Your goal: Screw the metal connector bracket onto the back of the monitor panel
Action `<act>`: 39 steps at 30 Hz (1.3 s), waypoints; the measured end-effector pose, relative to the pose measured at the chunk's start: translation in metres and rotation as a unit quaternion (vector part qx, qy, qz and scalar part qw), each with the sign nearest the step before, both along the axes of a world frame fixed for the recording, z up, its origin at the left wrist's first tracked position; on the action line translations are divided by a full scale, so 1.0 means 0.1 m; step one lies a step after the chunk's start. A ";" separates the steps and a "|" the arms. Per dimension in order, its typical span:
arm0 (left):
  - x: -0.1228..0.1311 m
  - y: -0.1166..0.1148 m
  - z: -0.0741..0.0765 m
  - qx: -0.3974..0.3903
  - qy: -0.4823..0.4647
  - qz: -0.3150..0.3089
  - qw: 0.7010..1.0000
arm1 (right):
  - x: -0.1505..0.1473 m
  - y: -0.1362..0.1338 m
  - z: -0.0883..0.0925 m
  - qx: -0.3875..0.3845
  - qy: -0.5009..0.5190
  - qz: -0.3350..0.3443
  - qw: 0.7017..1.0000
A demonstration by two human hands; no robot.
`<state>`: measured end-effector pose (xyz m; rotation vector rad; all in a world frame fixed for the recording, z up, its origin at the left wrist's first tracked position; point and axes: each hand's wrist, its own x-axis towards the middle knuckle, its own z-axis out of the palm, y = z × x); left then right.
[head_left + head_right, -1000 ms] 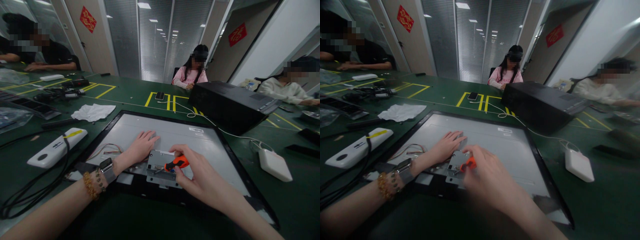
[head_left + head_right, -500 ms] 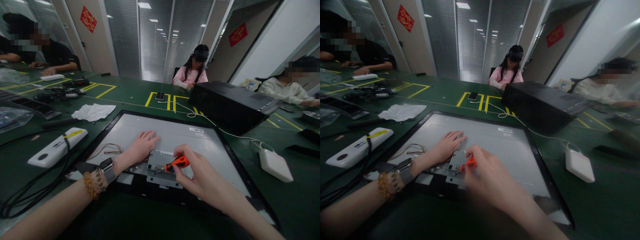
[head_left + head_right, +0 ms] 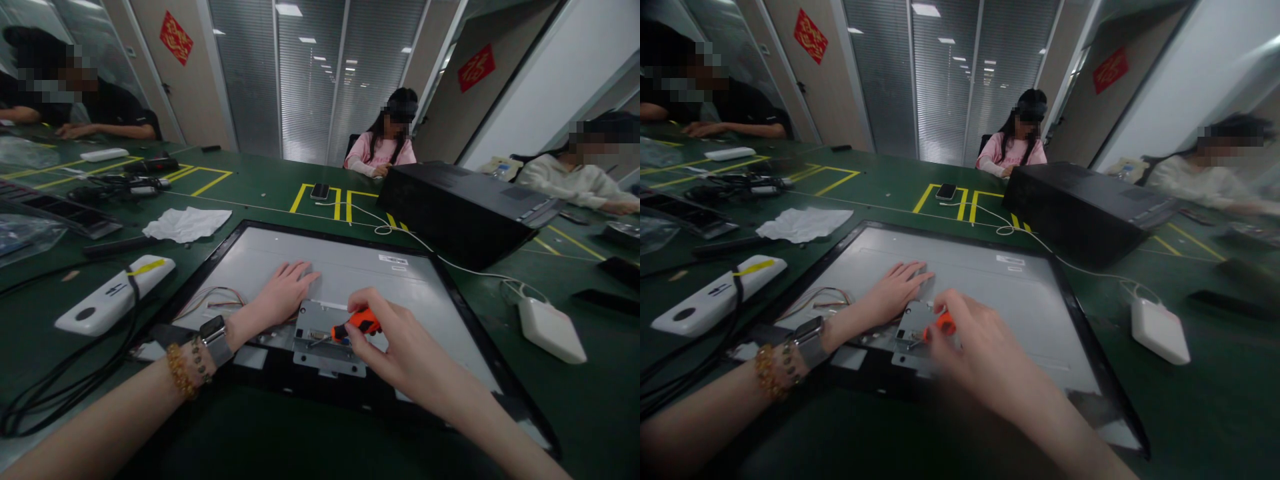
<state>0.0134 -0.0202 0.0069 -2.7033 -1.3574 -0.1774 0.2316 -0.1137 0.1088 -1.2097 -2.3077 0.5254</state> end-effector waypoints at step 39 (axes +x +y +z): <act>-0.03 0.01 -0.04 0.005 -0.015 -0.010 1.000 | 0.06 0.10 -0.05 0.249 0.022 -0.118 0.961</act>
